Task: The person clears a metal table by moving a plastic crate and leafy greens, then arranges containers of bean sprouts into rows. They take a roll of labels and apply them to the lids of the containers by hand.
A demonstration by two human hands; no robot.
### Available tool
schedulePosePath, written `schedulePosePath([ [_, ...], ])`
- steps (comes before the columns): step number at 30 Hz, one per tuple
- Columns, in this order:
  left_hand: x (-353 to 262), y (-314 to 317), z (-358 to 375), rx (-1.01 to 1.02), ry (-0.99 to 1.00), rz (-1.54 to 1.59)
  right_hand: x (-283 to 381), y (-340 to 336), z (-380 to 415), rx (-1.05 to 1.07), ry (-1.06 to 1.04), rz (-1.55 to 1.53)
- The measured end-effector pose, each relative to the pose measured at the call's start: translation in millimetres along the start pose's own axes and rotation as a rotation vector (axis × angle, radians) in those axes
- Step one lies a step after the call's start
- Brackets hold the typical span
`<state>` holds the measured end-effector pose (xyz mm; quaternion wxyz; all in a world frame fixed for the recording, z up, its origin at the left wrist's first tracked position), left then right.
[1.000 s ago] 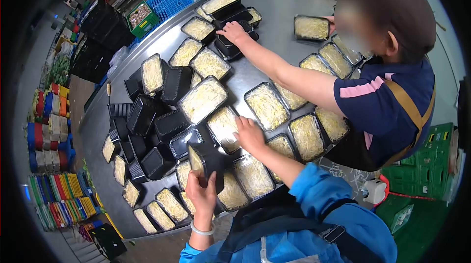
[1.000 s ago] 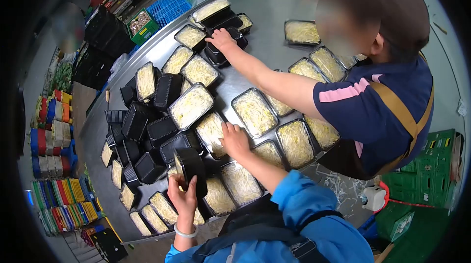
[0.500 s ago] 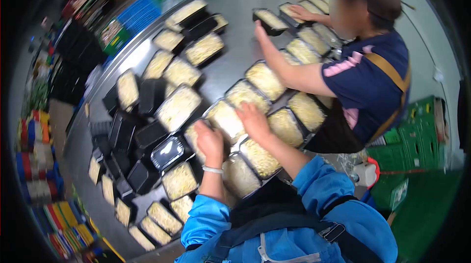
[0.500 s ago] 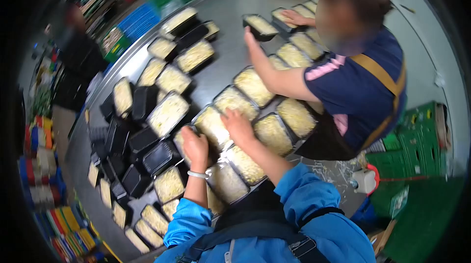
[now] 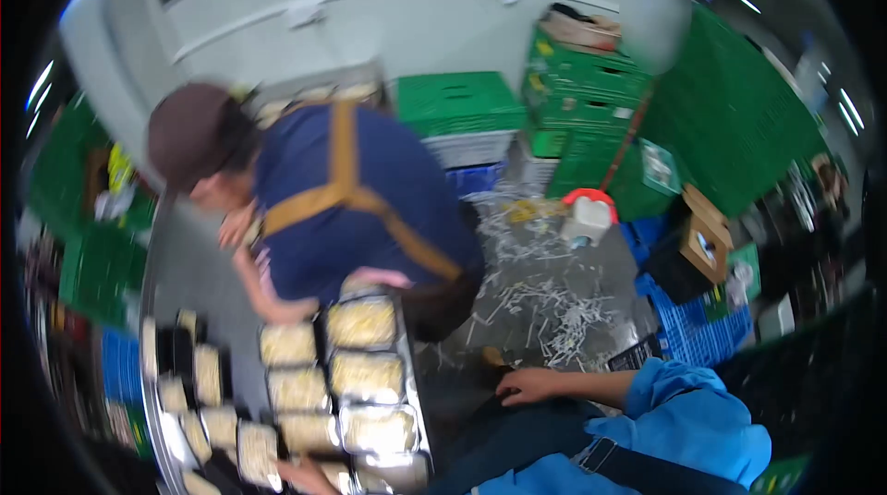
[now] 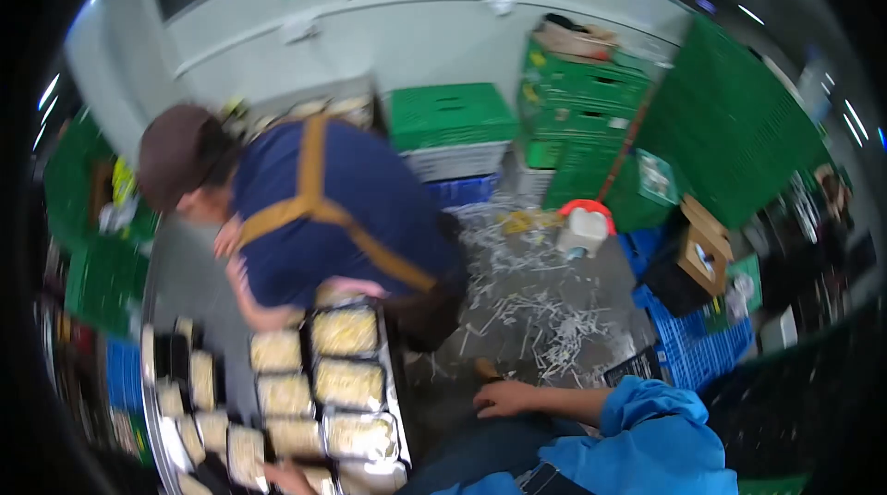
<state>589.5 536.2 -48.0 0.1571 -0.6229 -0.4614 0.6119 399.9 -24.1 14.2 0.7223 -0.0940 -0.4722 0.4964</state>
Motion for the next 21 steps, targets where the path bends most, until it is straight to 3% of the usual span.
schedulePosePath([
  [1,-49.8,-20.1,2.2,-0.011,0.022,-0.005,-19.6,9.0,21.4,0.031,0.055,-0.36],
  [3,-214.5,-53.8,30.4,0.051,0.018,-0.066,-70.1,55.0,58.7,0.052,-0.016,-0.635],
  [5,-312.8,-55.3,66.3,0.254,0.055,-0.019,-126.0,30.8,79.2,-0.074,-0.004,-0.206],
  [7,-316.9,12.2,90.2,0.465,0.428,0.377,-172.3,-14.2,95.1,-0.208,0.112,0.087],
  [8,-317.7,48.3,110.9,0.757,0.122,0.381,-177.3,-53.6,98.2,-0.286,0.215,0.156],
  [9,-356.6,74.7,145.9,0.912,0.146,0.265,-180.4,-97.7,106.0,-0.351,0.308,0.228],
  [10,-408.9,91.1,181.4,1.083,0.135,0.457,-171.2,-145.0,115.7,-0.503,0.21,0.081],
  [11,-436.3,119.8,208.7,1.171,0.497,0.348,-153.8,-189.7,127.5,-0.635,0.103,-0.083],
  [13,-475.0,163.3,258.6,1.428,0.746,0.397,-114.7,-284.9,159.7,-0.74,-0.062,-0.098],
  [15,-515.4,184.9,268.2,1.467,0.693,0.313,-69.6,-367.3,208.8,-0.882,-0.332,0.053],
  [17,-563.0,189.1,258.6,1.263,0.826,0.313,-34.7,-433.0,252.3,-0.99,-0.659,0.095],
  [19,-613.5,186.1,246.1,1.235,0.803,0.273,-6.6,-488.6,277.6,-1.047,-0.825,0.049],
  [21,-621.2,206.7,241.5,1.308,0.861,0.244,0.0,-513.8,276.3,-1.055,-0.897,0.116],
])
Point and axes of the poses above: each hand's wrist, its own z-axis away from the middle knuckle, its own y-axis out of the palm, x = y × z, the point moved 4 cm from there along -z, towards the middle knuckle, and after that the axes turned 14 degrees about z, right-handed, at the moved point
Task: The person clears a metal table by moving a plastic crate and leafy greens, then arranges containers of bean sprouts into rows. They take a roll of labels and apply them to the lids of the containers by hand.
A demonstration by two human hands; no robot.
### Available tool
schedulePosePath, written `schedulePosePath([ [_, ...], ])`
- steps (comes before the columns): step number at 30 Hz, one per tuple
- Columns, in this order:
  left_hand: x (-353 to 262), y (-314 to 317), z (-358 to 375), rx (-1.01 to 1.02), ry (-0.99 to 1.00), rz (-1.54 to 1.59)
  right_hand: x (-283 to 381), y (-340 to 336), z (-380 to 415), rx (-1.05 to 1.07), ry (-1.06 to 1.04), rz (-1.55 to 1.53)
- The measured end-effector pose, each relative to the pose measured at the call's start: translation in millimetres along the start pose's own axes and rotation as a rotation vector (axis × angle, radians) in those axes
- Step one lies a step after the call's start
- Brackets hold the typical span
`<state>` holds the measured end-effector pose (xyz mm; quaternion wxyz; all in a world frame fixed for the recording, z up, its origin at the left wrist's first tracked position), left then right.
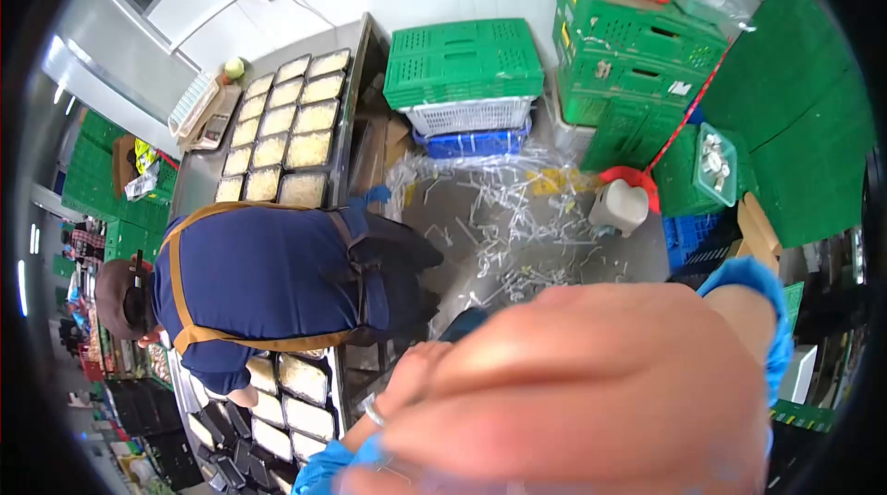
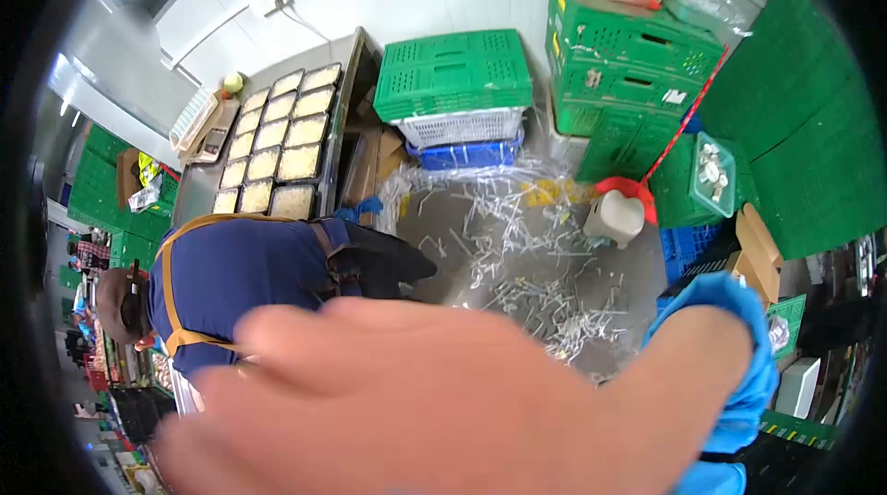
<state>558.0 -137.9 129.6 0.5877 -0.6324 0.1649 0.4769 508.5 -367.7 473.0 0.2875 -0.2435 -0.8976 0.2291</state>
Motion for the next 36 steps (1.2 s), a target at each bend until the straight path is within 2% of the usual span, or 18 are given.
schedulePosePath([
  [6,71.6,30.5,-84.1,0.029,-0.08,0.039,-70.8,10.4,-36.8,0.097,-0.13,-0.044],
  [9,69.7,8.0,-149.6,0.016,0.031,0.013,-119.9,19.2,-57.0,0.136,-0.156,-0.072],
  [10,79.1,4.1,-175.7,0.078,-0.049,0.013,-138.8,19.8,-65.8,0.144,-0.15,-0.085],
  [12,84.0,-21.1,-210.7,0.087,0.004,0.009,-177.7,18.5,-78.9,0.16,-0.124,-0.124],
  [16,77.7,-72.5,-285.1,-0.004,0.065,0.074,-248.4,24.0,-105.4,0.234,-0.098,-0.2],
  [25,129.7,-134.6,-325.4,-0.153,-0.2,0.094,-371.2,54.3,-148.3,0.41,-0.101,-0.416],
  [27,145.6,-147.9,-333.0,-0.229,-0.242,0.075,-398.0,60.8,-159.1,0.492,-0.101,-0.448],
  [29,157.5,-166.5,-345.0,-0.32,-0.293,0.022,-423.9,61.9,-166.3,0.677,-0.089,-0.407],
  [33,176.3,-206.1,-389.8,-0.477,-0.373,0.017,-482.7,51.9,-199.3,0.498,-0.237,-0.423],
  [36,180.5,-237.9,-431.1,-0.425,-0.454,0.024,-527.8,44.8,-233.8,0.407,-0.265,-0.411],
])
Point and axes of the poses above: each hand's wrist, its own z-axis away from the middle knuckle, its own y-axis out of the palm, x = y × z, the point moved 4 cm from there along -z, towards the middle knuckle, and after that the axes turned 14 degrees about z, right-handed, at the moved point
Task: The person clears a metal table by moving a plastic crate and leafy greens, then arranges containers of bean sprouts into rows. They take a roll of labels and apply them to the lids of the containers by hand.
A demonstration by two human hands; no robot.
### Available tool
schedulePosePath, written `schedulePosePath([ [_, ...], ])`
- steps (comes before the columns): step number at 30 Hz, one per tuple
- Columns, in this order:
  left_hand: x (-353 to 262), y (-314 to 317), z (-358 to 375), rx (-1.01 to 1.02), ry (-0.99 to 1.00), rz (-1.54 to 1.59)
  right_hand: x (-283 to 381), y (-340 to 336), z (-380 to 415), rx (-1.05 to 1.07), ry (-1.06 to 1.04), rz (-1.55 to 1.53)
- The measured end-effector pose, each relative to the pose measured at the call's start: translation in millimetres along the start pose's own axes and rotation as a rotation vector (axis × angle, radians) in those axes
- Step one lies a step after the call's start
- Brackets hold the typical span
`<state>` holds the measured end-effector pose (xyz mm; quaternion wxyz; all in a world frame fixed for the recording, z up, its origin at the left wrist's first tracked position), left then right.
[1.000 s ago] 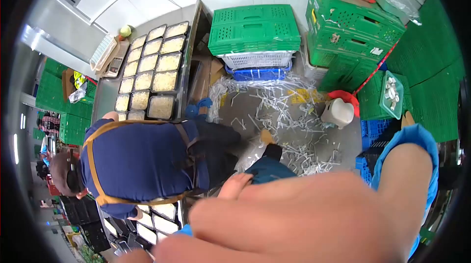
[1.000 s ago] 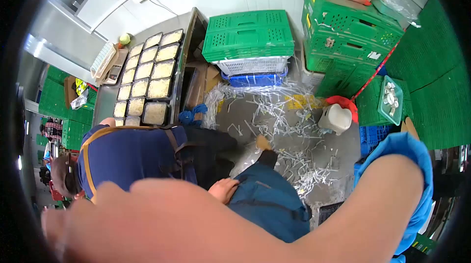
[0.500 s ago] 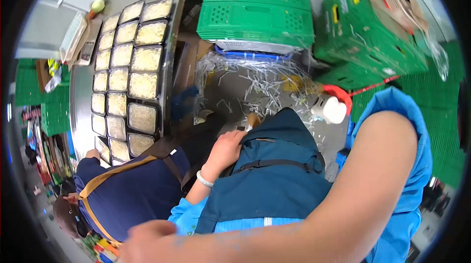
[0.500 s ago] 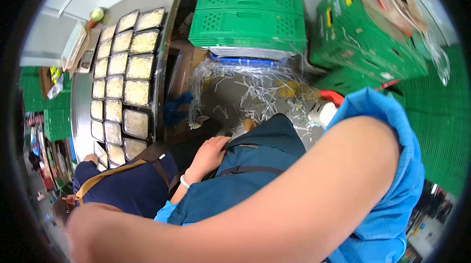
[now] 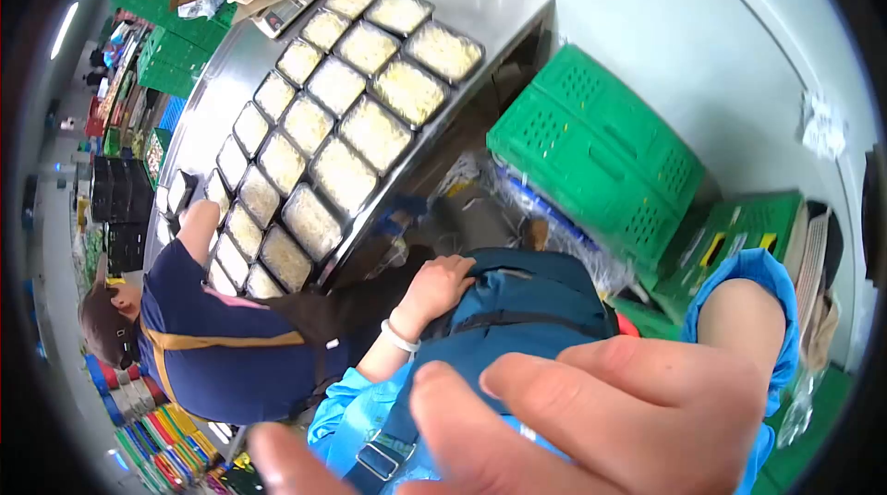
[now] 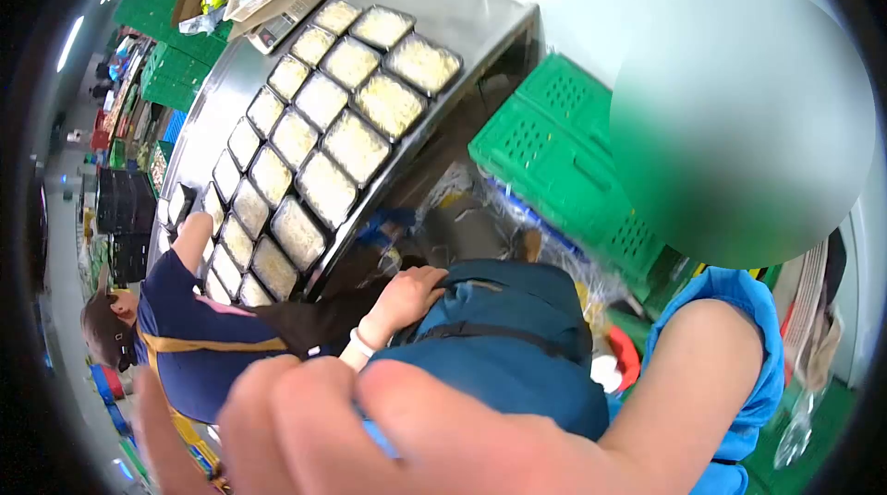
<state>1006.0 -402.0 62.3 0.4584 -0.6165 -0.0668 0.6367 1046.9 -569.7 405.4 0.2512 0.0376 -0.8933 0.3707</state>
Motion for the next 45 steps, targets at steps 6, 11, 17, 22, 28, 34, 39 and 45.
schedulePosePath([
  [6,5.1,-52.7,-82.8,0.078,-0.009,0.412,-77.3,-21.8,-32.9,-0.077,-0.086,0.049],
  [11,68.4,-153.1,-146.1,-0.143,-0.136,0.976,-132.6,-19.6,-78.1,-0.167,-0.051,0.224],
  [17,196.9,-336.9,-261.0,-0.618,-0.156,1.114,-280.2,41.1,-94.0,0.031,0.242,0.246],
  [22,354.9,-492.3,-359.1,-0.991,-0.147,1.218,-377.1,121.7,-10.8,0.662,0.838,0.309],
  [28,466.7,-642.2,-444.9,-1.298,-0.236,1.405,-376.3,147.6,55.0,0.754,1.136,0.248],
  [34,507.7,-678.2,-492.2,-1.197,-0.251,1.516,-399.0,154.3,52.7,0.836,1.361,0.202],
  [39,525.8,-682.5,-493.5,-1.244,-0.119,1.655,-414.4,165.7,82.2,0.996,1.305,0.307],
  [45,447.2,-635.6,-416.4,-1.206,-0.022,1.303,-428.7,166.7,75.7,1.053,1.11,0.3],
])
Point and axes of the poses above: each hand's wrist, its own z-axis away from the middle knuckle, its own y-axis out of the palm, x = y × z, the point moved 4 cm from there along -z, towards the middle knuckle, and after that the axes turned 14 degrees about z, right-handed, at the moved point
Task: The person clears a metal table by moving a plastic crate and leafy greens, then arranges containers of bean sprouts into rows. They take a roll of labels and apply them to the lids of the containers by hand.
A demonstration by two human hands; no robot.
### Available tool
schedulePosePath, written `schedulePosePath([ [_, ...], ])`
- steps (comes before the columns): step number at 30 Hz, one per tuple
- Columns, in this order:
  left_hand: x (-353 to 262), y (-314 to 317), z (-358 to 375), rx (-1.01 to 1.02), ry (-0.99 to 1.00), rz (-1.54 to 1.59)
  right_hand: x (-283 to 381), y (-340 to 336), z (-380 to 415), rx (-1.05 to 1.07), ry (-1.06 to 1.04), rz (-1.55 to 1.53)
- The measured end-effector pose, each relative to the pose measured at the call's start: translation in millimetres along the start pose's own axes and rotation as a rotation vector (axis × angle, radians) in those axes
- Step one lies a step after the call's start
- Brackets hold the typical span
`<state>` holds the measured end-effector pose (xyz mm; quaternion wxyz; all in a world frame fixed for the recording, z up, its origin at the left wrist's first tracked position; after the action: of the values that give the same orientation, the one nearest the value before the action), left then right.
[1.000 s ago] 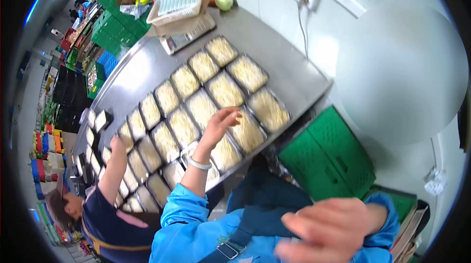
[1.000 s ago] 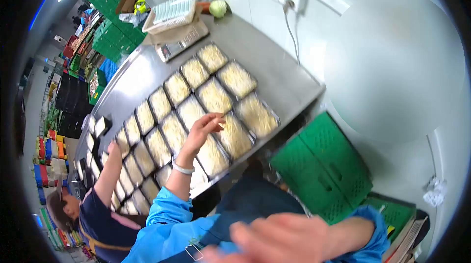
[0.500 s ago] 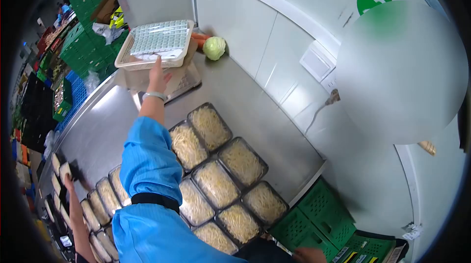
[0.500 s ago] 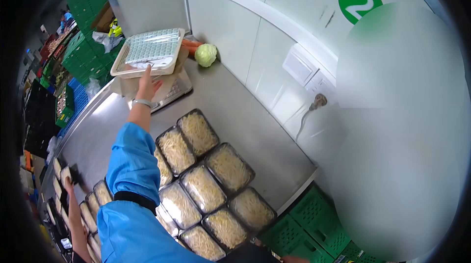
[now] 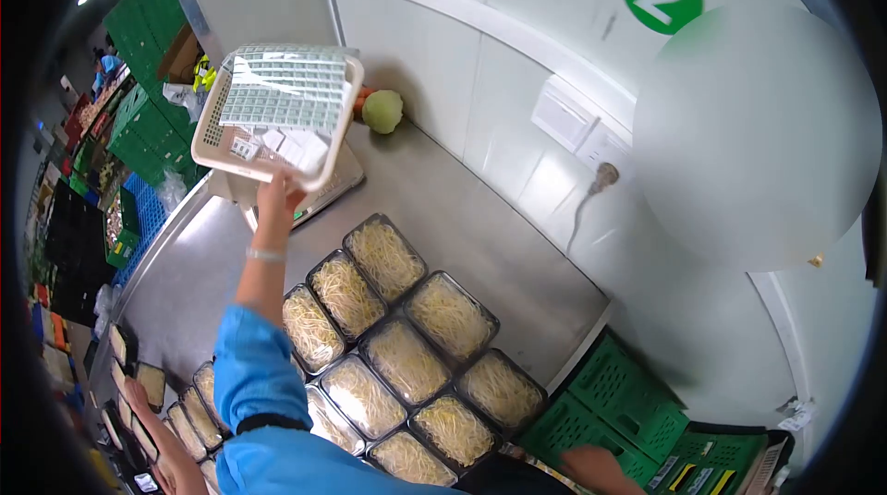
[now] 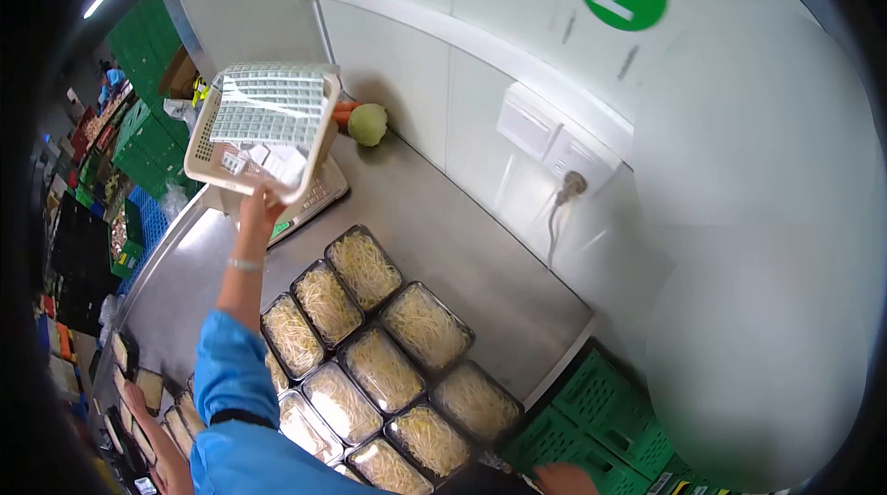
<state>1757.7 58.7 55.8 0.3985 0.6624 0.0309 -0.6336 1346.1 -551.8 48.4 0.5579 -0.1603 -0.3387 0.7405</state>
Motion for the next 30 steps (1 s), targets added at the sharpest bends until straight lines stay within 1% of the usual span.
schedulePosePath([
  [2,-20.3,19.1,87.2,0.053,0.034,-0.089,7.1,-19.8,-4.5,-0.096,-0.114,0.104],
  [4,-27.6,29.1,174.5,0.086,-0.073,-0.1,2.5,-27.2,-10.4,-0.313,-0.225,0.088],
  [6,-9.7,-8.2,236.8,0.147,-0.182,-0.228,-3.5,-44.0,-13.9,-0.575,-0.262,-0.149],
  [7,-7.2,-5.7,281.5,0.136,-0.237,-0.27,-6.6,-56.7,-9.0,-0.613,-0.237,-0.308],
  [8,-3.2,-7.7,325.6,0.2,-0.281,-0.291,-12.4,-68.6,-2.5,-0.651,-0.206,-0.463],
  [9,-3.6,10.1,375.3,0.216,-0.352,-0.303,-21.3,-68.4,-2.0,-0.632,-0.215,-0.688],
  [10,8.0,5.9,416.1,0.212,-0.395,-0.293,-31.8,-59.1,-4.5,-0.605,-0.219,-0.915],
  [11,15.1,12.3,458.3,0.219,-0.478,-0.282,-42.0,-49.7,-4.9,-0.578,-0.318,-1.137],
  [12,22.2,17.4,496.5,0.228,-0.539,-0.387,-52.2,-36.1,-3.1,-0.46,-0.333,-1.468],
  [13,35.2,11.6,531.0,0.256,-0.592,-0.455,-65.3,-33.1,5.7,-0.382,-0.335,-1.617],
  [15,59.5,27.7,597.7,0.258,-0.686,-0.414,-89.4,-2.6,29.5,-0.317,-0.2,-1.92],
  [18,106.0,30.5,669.3,0.276,-0.732,-0.408,-136.1,63.8,77.7,-0.457,-0.071,-2.004],
  [19,113.1,38.9,689.3,0.322,-0.788,-0.505,-151.2,82.0,95.7,-0.497,-0.096,-2.053],
  [21,147.0,36.1,723.8,0.456,-0.771,-0.547,-177.4,116.0,129.6,-0.581,-0.145,-2.156],
  [22,156.2,44.8,739.8,0.503,-0.765,-0.618,-188.7,132.3,142.7,-0.609,-0.021,-2.276],
  [23,174.4,43.3,754.6,0.54,-0.782,-0.659,-203.3,148.8,153.8,-0.673,0.121,-2.248],
  [25,201.3,63.0,782.2,0.627,-0.783,-0.644,-230.5,186.7,170.0,-0.787,0.397,-2.17],
  [26,219.9,64.7,793.7,0.647,-0.798,-0.64,-247.2,206.9,177.7,-0.959,0.5,-2.103],
  [27,240.0,63.0,803.5,0.663,-0.811,-0.639,-258.0,216.8,191.9,-1.077,0.536,-2.074],
  [28,259.1,66.3,812.0,0.707,-0.783,-0.598,-267.8,224.5,206.1,-1.191,0.568,-2.039],
  [30,296.0,65.8,824.6,0.729,-0.836,-0.653,-281.4,228.1,235.2,-1.398,0.62,-1.969],
])
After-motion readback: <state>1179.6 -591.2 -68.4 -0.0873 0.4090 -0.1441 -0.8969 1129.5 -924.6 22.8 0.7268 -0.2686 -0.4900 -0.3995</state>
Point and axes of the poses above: each hand's wrist, its own z-axis away from the middle knuckle, its own y-axis out of the palm, x = y × z, the point moved 4 cm from there along -z, towards the middle knuckle, and after that the axes turned 14 degrees about z, right-handed, at the moved point
